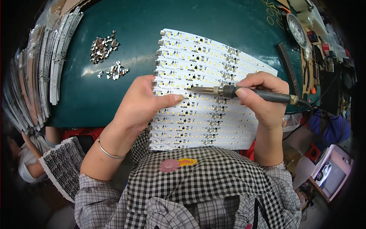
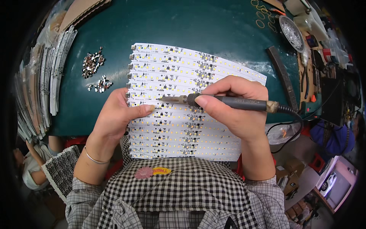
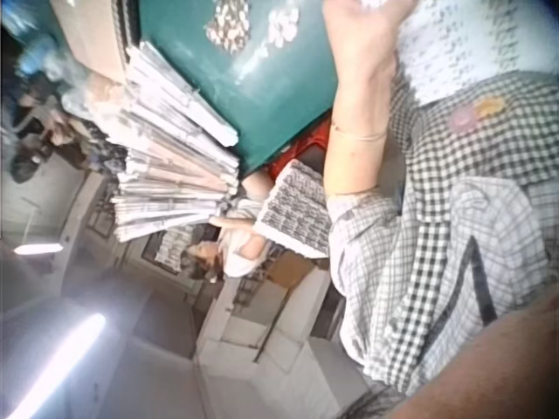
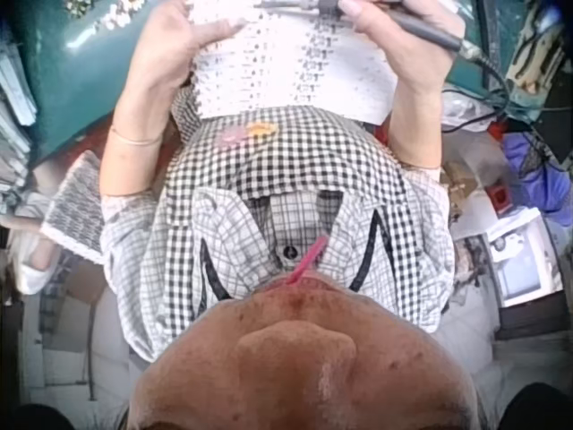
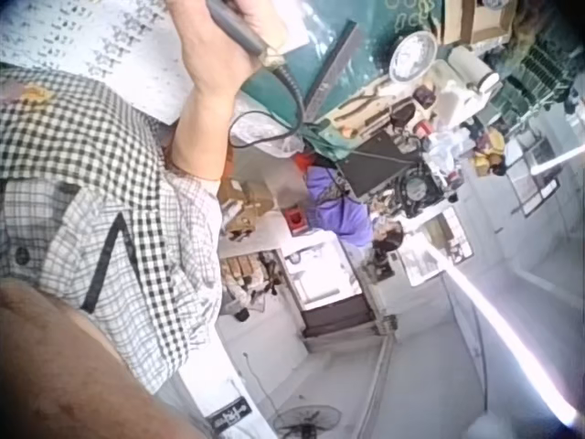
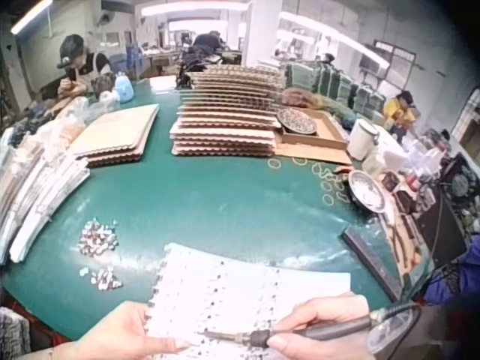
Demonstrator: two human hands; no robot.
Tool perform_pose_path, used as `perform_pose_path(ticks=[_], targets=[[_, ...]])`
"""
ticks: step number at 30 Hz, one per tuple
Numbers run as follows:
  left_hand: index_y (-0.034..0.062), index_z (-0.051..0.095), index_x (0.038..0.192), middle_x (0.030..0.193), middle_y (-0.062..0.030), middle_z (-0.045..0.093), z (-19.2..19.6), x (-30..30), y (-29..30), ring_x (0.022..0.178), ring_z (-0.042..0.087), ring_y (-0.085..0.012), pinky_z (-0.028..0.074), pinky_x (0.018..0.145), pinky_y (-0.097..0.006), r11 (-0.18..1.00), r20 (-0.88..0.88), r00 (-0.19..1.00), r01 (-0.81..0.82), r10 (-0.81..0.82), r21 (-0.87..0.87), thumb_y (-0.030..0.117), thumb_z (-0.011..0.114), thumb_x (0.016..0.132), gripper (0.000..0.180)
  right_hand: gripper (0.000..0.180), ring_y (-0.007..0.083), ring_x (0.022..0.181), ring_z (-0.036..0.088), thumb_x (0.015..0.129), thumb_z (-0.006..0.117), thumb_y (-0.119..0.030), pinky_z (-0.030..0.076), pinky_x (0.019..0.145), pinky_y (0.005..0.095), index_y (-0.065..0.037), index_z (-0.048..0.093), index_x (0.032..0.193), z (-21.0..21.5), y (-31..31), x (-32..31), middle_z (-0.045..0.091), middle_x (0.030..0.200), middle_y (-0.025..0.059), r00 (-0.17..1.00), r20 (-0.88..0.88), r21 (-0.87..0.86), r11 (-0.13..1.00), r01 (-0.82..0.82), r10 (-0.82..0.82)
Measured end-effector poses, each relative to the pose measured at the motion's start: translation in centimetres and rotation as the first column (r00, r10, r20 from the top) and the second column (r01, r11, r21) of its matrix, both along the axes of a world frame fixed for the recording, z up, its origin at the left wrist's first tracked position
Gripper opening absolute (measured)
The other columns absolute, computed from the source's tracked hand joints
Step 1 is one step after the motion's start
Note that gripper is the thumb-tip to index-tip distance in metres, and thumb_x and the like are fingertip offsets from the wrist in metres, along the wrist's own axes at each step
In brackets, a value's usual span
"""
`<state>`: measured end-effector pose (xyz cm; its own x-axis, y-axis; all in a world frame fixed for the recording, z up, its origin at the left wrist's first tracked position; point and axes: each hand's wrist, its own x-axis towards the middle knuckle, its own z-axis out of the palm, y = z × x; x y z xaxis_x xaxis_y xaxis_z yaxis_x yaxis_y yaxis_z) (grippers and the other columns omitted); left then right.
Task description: The person inserts small components into circuit board sheets by hand, solders connections using a soldering iron, stacks the sheet onto a pile, and inserts components into another sheet.
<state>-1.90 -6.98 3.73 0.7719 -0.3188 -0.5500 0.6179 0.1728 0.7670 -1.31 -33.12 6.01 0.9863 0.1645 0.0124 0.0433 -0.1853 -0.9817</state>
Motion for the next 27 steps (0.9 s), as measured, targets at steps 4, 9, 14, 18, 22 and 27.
perform_pose_path(ticks=[4,9,14,18,22,27], targets=[[-0.0116,0.062,0.112,0.106,-0.0170,0.071,0.2,0.0,-0.1,0.091,0.069,-0.0200,0.056,0.084,-0.033,0.999,-0.012,1.000,-0.013,0.013,0.032,-0.006,0.072,0.079,0.035,0.013,0.0034,0.056,0.057,0.075,0.082,-0.005,0.041,0.050,0.0175,0.000,0.073,0.083,-0.2,0.0,0.0,0.068,0.067,0.0015,1.000,-0.004,0.016,1.000,0.003,-0.003],[-0.0117,0.062,0.112,0.106,-0.0169,0.071,-0.2,-0.1,0.0,0.090,0.069,-0.0198,0.056,0.084,-0.033,1.000,-0.003,1.000,-0.017,0.017,0.002,-0.006,0.073,0.078,0.035,0.013,0.0031,0.057,0.057,0.075,0.082,-0.005,0.042,0.050,0.0176,0.000,0.073,0.083,-0.3,0.0,0.1,0.068,0.067,0.0013,1.000,0.006,0.001,1.000,-0.014,0.014],[-0.0113,0.063,0.112,0.106,-0.0168,0.071,-0.1,0.0,-0.1,0.090,0.069,-0.0199,0.055,0.084,-0.034,1.000,0.005,1.000,-0.011,0.011,0.012,-0.003,0.074,0.078,0.037,0.015,0.0031,0.057,0.058,0.074,0.083,-0.006,0.042,0.051,0.0172,0.000,0.073,0.083,-0.2,-0.2,0.2,0.068,0.067,0.0012,0.998,0.035,-0.020,0.999,-0.051,0.051],[-0.0084,0.062,0.117,0.111,-0.0158,0.070,-0.6,-0.1,0.3,0.099,0.069,-0.0209,0.053,0.091,-0.034,1.000,-0.010,1.000,0.018,-0.018,0.004,0.004,0.080,0.077,0.045,0.016,0.0029,0.057,0.057,0.074,0.084,-0.006,0.042,0.051,0.0170,0.000,0.073,0.083,-0.3,-0.3,0.2,0.068,0.066,0.0011,0.992,0.086,-0.030,0.996,-0.089,0.092],[-0.0088,0.062,0.117,0.111,-0.0162,0.070,-0.8,0.0,0.2,0.099,0.069,-0.0211,0.053,0.091,-0.034,1.000,-0.006,1.000,0.003,-0.003,-0.024,0.003,0.080,0.077,0.046,0.017,0.0026,0.056,0.057,0.073,0.085,-0.007,0.041,0.051,0.0168,-0.001,0.073,0.083,-0.1,-0.1,0.2,0.067,0.064,0.0008,0.988,0.124,-0.089,0.993,-0.078,0.088],[-0.0092,0.062,0.117,0.110,-0.0163,0.071,-0.3,-0.1,0.0,0.097,0.069,-0.0212,0.054,0.090,-0.034,1.000,-0.019,1.000,-0.005,0.005,-0.003,0.002,0.080,0.076,0.045,0.014,0.0044,0.056,0.058,0.074,0.081,-0.004,0.042,0.050,0.0176,0.001,0.071,0.083,0.3,-0.2,0.1,0.067,0.066,0.0027,0.989,0.122,-0.104,0.992,-0.072,0.084]])
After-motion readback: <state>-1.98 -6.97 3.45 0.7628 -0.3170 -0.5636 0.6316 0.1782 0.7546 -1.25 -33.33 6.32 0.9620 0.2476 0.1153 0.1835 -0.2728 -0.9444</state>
